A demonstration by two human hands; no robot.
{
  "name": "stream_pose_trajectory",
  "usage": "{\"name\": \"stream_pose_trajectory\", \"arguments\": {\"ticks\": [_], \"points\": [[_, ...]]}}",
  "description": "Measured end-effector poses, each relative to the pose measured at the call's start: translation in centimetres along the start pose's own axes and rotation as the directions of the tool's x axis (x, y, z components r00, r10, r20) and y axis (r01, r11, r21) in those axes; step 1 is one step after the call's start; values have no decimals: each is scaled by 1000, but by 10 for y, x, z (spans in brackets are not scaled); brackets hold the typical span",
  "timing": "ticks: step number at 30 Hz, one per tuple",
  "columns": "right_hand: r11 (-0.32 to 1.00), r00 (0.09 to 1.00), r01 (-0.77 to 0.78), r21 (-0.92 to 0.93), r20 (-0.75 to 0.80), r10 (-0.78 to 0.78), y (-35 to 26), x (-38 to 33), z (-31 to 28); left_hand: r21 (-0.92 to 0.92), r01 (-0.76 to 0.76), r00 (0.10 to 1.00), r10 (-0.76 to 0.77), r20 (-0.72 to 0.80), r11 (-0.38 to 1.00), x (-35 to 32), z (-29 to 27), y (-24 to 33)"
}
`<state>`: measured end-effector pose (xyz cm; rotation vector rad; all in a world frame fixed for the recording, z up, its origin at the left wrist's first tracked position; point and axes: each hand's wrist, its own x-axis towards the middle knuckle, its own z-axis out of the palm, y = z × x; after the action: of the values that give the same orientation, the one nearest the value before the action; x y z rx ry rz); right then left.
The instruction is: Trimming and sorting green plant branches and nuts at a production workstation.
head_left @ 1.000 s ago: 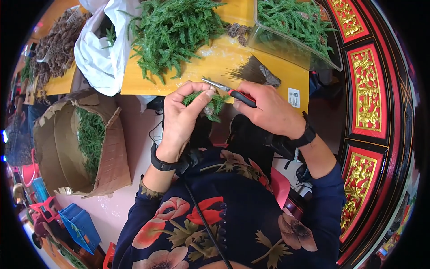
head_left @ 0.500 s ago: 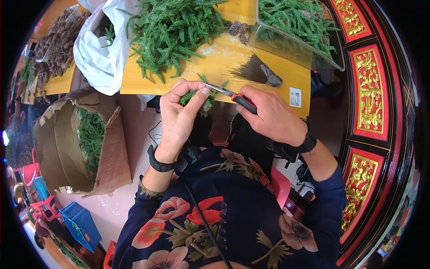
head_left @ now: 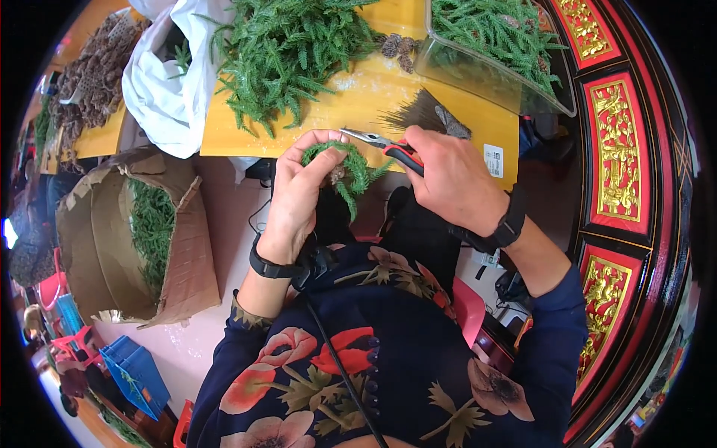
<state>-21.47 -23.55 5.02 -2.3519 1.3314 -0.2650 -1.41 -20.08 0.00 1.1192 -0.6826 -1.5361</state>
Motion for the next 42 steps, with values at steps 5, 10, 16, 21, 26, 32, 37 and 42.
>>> {"name": "stream_pose_trajectory", "arguments": {"ticks": [5,10,16,21,26,32,37,42], "points": [[898,964,112,-425,-174,-202,-8,10,2,-65,151,988,-152,-14,986,7,-10,-6],[474,926,70,-877,-120,-358,-28,21,2,-106,168,984,-173,-43,980,8,-6,-8],[794,948,138,-592,-153,-279,-24,26,-10,-111,33,991,-47,-127,993,9,-7,-5],[984,999,22,-174,-36,-28,-7,14,-13,44,-188,977,191,-98,981,9,-7,-6],[991,990,-16,135,139,-3,4,11,-7,127,-250,965,258,-52,960,7,-1,-6],[991,992,53,125,110,-67,2,7,-7,101,-224,974,226,-16,969,2,1,-3],[992,994,110,58,-18,-109,1,2,-1,-16,-153,988,153,20,988,3,-2,-4],[981,986,69,181,137,-94,3,2,-6,-73,-113,990,119,74,991,1,-2,-1]]}}
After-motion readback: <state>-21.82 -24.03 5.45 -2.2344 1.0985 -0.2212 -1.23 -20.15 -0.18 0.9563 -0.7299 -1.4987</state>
